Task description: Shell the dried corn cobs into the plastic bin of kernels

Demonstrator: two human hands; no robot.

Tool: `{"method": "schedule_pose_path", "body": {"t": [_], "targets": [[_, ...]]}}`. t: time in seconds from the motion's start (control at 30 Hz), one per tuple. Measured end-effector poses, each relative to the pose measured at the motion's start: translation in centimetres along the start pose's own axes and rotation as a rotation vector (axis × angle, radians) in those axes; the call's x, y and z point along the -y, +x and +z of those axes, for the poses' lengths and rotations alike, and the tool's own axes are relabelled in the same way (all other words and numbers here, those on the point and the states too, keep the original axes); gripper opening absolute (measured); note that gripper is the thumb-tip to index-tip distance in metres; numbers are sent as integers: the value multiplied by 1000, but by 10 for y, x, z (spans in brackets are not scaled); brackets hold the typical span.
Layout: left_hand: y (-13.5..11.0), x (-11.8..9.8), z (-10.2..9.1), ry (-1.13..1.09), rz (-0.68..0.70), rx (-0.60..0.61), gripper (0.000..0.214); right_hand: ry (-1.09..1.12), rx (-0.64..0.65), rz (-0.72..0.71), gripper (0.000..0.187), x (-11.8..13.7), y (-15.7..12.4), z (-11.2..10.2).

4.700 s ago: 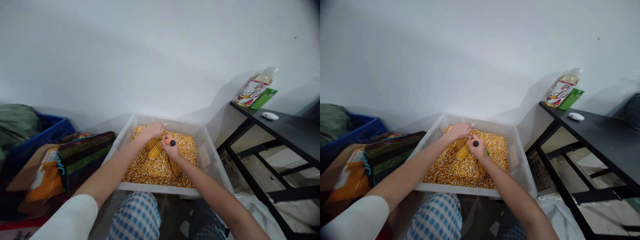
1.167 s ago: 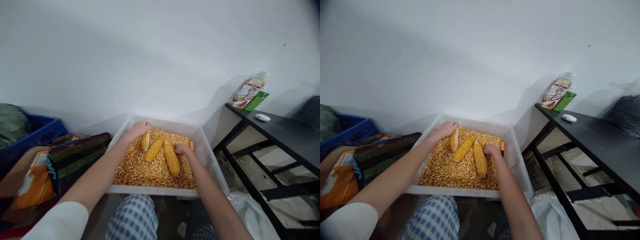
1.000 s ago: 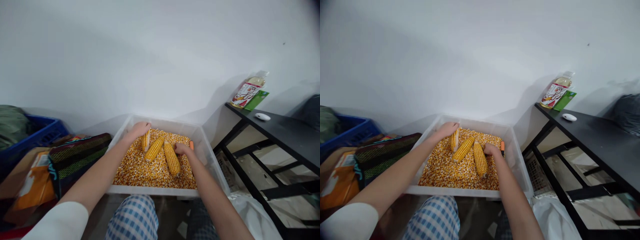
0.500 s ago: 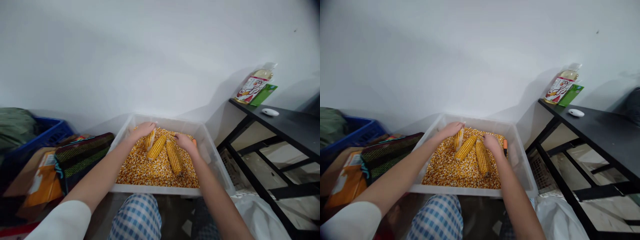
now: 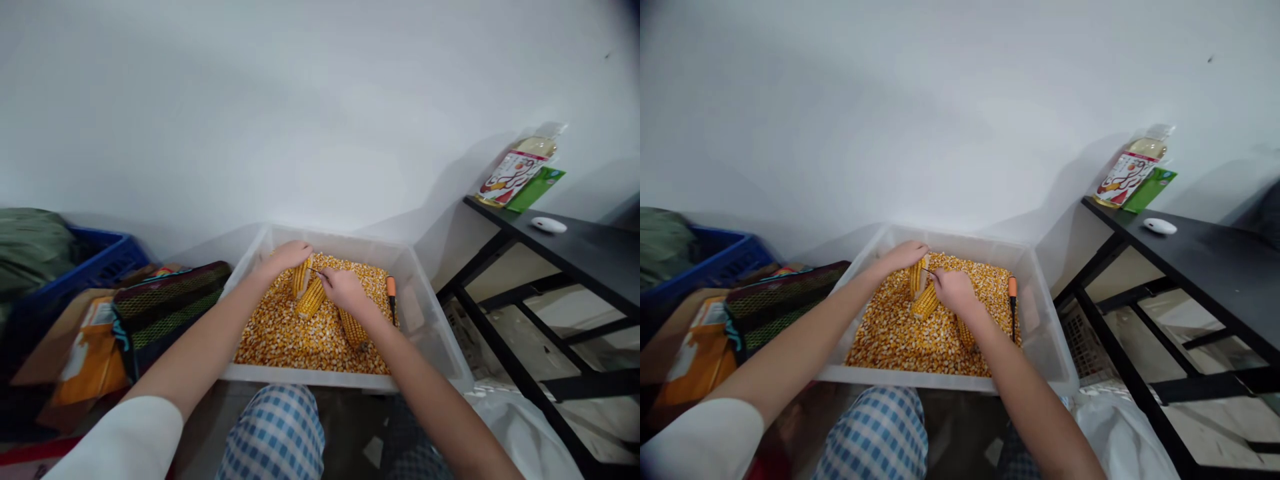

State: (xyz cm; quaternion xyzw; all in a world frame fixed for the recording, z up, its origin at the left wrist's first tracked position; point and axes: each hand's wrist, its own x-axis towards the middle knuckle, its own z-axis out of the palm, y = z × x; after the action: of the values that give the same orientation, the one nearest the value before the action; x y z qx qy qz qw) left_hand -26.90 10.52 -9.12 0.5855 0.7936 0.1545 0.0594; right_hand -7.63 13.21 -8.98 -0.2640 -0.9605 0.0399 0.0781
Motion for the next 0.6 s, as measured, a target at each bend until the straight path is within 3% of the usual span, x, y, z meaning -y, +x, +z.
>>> {"method": "schedule_pose_path", "body": {"t": [0.6], "targets": [[4, -1, 6, 73, -37, -2, 51, -132, -72, 68, 41, 10, -1, -2]]}}
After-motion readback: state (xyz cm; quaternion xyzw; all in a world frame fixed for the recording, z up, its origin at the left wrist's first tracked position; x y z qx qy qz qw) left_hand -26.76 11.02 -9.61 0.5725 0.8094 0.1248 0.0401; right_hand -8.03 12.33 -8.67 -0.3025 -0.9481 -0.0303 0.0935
